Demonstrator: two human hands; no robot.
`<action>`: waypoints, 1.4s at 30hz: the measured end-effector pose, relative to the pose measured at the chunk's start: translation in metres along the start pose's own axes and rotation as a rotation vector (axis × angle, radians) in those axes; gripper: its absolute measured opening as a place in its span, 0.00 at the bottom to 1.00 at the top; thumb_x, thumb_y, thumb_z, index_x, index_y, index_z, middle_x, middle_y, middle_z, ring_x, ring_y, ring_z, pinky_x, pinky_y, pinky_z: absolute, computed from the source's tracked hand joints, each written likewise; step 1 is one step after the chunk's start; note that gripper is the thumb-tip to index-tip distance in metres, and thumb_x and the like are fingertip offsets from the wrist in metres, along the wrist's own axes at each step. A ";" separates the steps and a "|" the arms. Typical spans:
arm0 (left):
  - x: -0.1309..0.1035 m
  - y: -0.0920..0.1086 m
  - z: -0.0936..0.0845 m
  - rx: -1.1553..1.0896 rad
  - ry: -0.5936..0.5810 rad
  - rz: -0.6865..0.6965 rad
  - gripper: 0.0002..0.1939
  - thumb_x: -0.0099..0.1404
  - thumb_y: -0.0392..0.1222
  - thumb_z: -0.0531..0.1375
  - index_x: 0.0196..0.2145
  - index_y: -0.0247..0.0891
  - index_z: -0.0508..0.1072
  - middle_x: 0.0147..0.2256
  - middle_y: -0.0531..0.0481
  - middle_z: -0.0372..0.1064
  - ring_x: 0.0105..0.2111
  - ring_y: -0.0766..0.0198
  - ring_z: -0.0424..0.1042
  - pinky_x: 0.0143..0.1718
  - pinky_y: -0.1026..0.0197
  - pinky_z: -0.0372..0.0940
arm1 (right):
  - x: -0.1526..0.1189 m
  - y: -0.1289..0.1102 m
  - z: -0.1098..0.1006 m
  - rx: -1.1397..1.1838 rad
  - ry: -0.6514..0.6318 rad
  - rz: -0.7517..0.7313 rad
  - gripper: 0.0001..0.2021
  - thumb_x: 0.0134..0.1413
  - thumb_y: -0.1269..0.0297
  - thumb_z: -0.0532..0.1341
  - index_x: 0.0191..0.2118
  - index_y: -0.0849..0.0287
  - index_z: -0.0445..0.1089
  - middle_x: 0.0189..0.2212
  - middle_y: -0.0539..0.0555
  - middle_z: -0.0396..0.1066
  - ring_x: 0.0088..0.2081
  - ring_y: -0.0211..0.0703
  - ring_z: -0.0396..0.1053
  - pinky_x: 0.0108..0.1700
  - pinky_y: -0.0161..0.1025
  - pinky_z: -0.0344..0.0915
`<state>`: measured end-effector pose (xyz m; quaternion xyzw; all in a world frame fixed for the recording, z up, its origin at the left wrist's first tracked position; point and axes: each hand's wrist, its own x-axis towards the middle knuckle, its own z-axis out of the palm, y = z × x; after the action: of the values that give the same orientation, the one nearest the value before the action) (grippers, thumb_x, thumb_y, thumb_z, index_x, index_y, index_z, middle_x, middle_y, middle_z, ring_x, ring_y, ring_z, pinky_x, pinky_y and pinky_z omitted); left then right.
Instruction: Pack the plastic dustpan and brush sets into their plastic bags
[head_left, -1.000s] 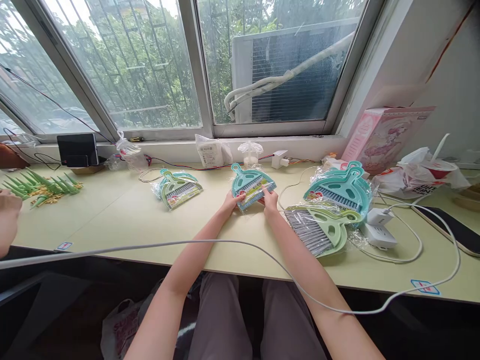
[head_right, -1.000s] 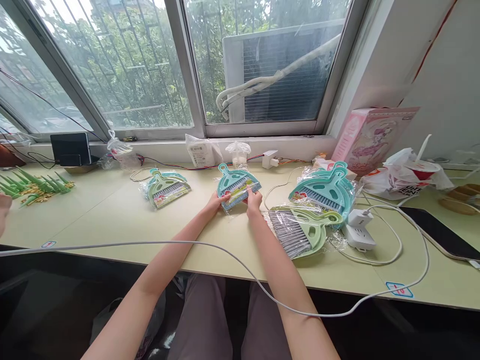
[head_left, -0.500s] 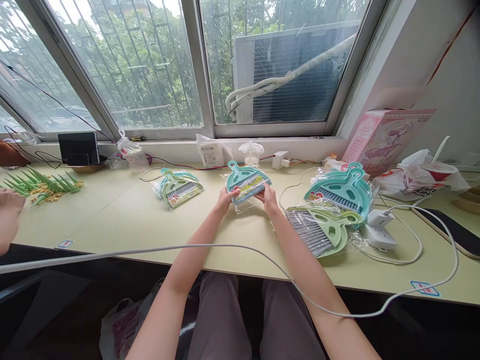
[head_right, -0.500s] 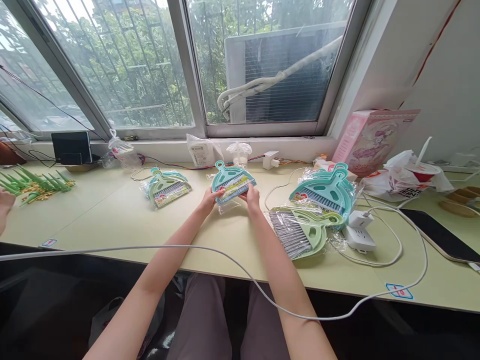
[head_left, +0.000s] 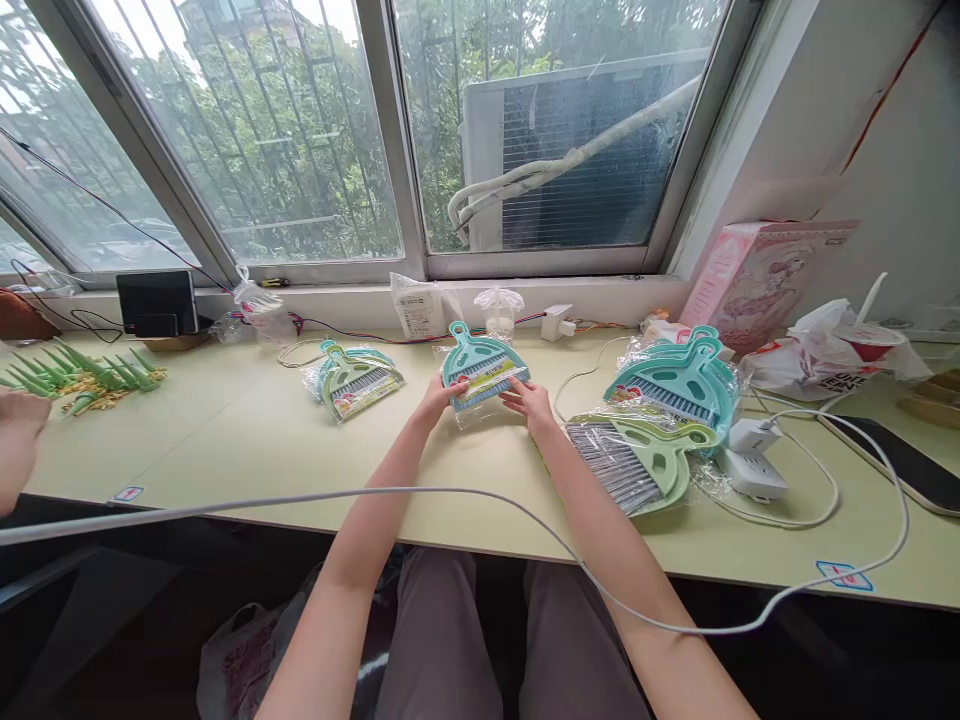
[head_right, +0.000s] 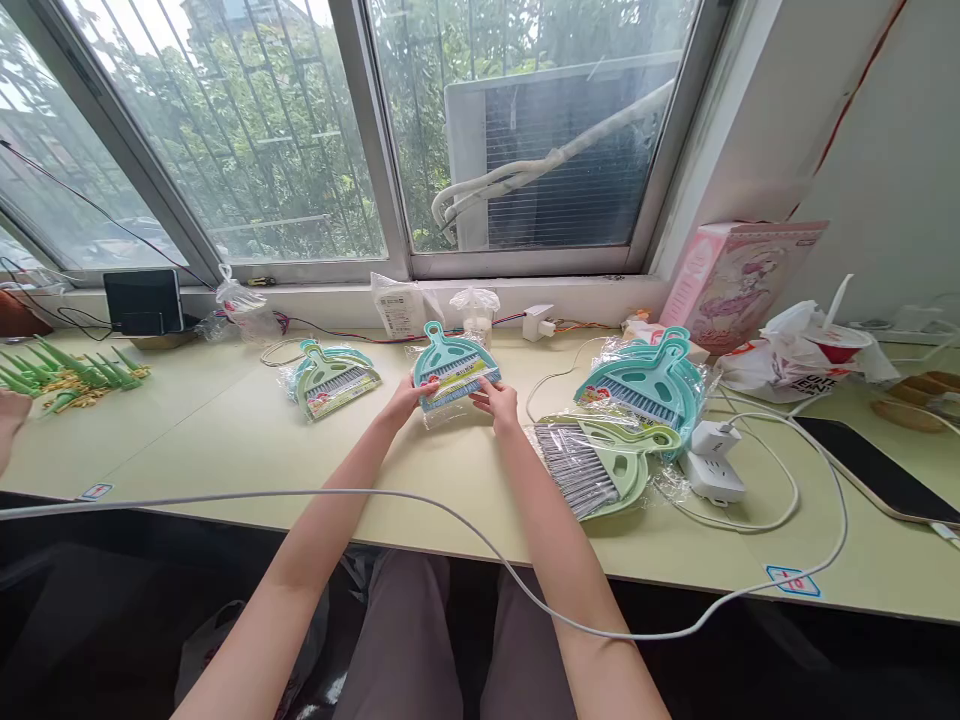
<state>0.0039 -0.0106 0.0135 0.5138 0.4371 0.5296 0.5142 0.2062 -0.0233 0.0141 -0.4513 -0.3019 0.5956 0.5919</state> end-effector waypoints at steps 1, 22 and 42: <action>0.000 -0.002 0.001 0.018 0.003 -0.002 0.33 0.42 0.48 0.75 0.45 0.38 0.73 0.40 0.43 0.75 0.41 0.52 0.75 0.44 0.50 0.70 | 0.002 0.001 -0.001 -0.008 0.028 0.002 0.03 0.56 0.72 0.67 0.33 0.63 0.73 0.27 0.54 0.79 0.24 0.39 0.77 0.27 0.33 0.75; 0.014 -0.013 -0.046 -0.186 0.243 -0.070 0.21 0.46 0.35 0.72 0.39 0.39 0.74 0.36 0.46 0.77 0.36 0.59 0.76 0.42 0.56 0.72 | 0.001 -0.003 -0.005 -0.668 -0.055 -0.608 0.05 0.56 0.70 0.66 0.30 0.58 0.73 0.31 0.56 0.77 0.40 0.48 0.77 0.43 0.42 0.74; 0.003 -0.006 -0.064 -0.047 0.011 -0.266 0.22 0.48 0.39 0.73 0.39 0.35 0.72 0.32 0.47 0.75 0.30 0.62 0.75 0.29 0.63 0.69 | 0.009 -0.008 -0.003 -0.793 -0.138 -1.038 0.05 0.57 0.60 0.67 0.33 0.48 0.82 0.50 0.53 0.75 0.52 0.52 0.67 0.55 0.51 0.64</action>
<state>-0.0586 -0.0032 0.0024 0.4362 0.4916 0.4698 0.5894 0.2138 -0.0143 0.0186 -0.3917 -0.7142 0.1037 0.5707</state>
